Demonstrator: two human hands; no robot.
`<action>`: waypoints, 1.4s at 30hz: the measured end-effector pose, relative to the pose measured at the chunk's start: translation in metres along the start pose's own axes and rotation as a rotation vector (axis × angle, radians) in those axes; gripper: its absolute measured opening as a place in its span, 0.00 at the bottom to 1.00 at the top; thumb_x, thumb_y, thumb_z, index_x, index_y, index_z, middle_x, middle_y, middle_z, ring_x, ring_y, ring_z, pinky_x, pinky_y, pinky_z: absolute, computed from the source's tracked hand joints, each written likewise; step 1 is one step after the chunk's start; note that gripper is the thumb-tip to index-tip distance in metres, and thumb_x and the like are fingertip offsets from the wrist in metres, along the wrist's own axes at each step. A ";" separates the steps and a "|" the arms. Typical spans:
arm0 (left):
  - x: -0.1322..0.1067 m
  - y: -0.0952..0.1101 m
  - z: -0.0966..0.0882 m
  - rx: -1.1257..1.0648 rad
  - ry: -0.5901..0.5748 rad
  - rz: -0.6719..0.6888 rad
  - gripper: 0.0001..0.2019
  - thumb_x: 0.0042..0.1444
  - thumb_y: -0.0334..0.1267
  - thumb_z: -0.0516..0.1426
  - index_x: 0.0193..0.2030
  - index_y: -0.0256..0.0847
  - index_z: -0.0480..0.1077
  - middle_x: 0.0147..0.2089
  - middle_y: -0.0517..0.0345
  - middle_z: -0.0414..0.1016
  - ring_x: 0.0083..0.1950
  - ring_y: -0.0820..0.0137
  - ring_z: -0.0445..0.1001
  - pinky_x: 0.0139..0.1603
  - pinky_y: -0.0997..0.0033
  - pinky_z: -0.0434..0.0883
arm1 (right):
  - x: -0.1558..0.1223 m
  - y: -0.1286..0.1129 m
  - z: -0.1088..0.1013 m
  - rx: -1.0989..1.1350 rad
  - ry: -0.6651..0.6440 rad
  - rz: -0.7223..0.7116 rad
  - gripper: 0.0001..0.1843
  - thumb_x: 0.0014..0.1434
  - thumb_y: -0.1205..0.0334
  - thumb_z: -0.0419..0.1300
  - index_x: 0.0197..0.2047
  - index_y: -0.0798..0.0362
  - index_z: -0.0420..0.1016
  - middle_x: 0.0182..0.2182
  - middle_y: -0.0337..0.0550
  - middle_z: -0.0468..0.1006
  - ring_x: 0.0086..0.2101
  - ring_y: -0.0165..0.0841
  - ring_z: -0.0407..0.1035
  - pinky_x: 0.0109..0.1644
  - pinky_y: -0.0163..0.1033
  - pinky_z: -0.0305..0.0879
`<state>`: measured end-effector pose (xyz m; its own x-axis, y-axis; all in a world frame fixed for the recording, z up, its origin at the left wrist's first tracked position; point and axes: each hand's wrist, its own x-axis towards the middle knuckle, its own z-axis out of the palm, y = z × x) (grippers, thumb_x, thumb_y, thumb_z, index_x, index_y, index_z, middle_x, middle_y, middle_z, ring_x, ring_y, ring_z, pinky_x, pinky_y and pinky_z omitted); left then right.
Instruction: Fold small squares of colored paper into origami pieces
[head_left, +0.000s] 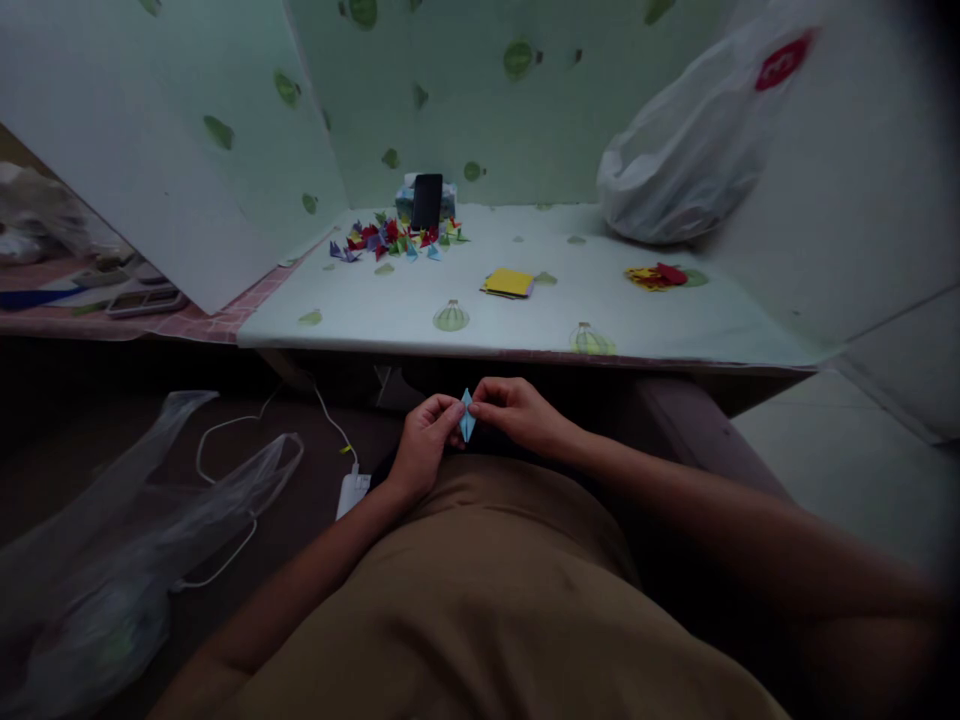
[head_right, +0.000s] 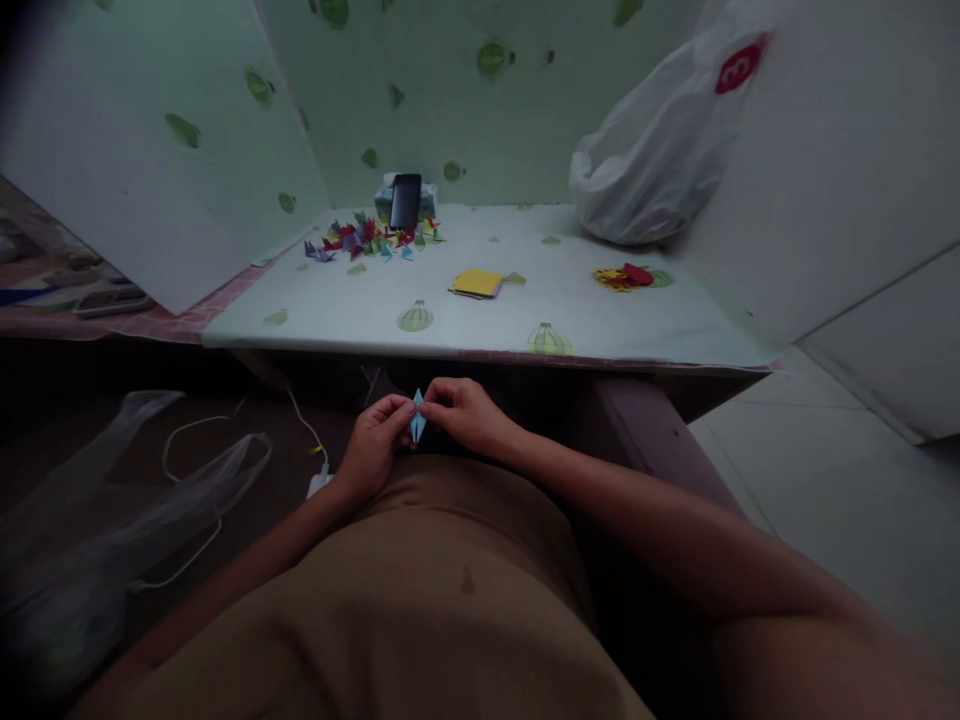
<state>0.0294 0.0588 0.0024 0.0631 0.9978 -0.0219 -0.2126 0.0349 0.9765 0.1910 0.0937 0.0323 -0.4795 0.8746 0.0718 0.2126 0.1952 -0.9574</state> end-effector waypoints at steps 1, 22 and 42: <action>0.000 0.001 0.000 0.004 0.002 0.004 0.12 0.55 0.45 0.61 0.31 0.37 0.70 0.23 0.64 0.67 0.22 0.79 0.62 0.25 0.78 0.63 | 0.000 0.000 0.000 0.001 -0.001 0.001 0.10 0.56 0.57 0.60 0.29 0.56 0.70 0.22 0.36 0.70 0.24 0.27 0.62 0.29 0.34 0.57; -0.001 0.003 -0.001 0.127 -0.148 0.034 0.13 0.59 0.47 0.58 0.34 0.38 0.70 0.31 0.61 0.70 0.28 0.77 0.64 0.31 0.76 0.65 | -0.004 -0.005 0.003 0.113 0.053 0.000 0.13 0.57 0.55 0.60 0.28 0.55 0.67 0.22 0.35 0.68 0.24 0.27 0.62 0.29 0.34 0.57; -0.004 0.011 -0.001 0.217 -0.171 0.083 0.13 0.57 0.45 0.59 0.29 0.38 0.67 0.26 0.63 0.67 0.25 0.77 0.63 0.28 0.76 0.61 | -0.004 -0.008 -0.002 0.071 0.110 -0.032 0.18 0.59 0.51 0.59 0.25 0.56 0.71 0.18 0.37 0.71 0.21 0.26 0.63 0.26 0.33 0.56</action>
<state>0.0262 0.0549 0.0131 0.2218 0.9719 0.0787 -0.0116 -0.0781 0.9969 0.1935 0.0893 0.0407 -0.3881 0.9126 0.1288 0.1361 0.1949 -0.9713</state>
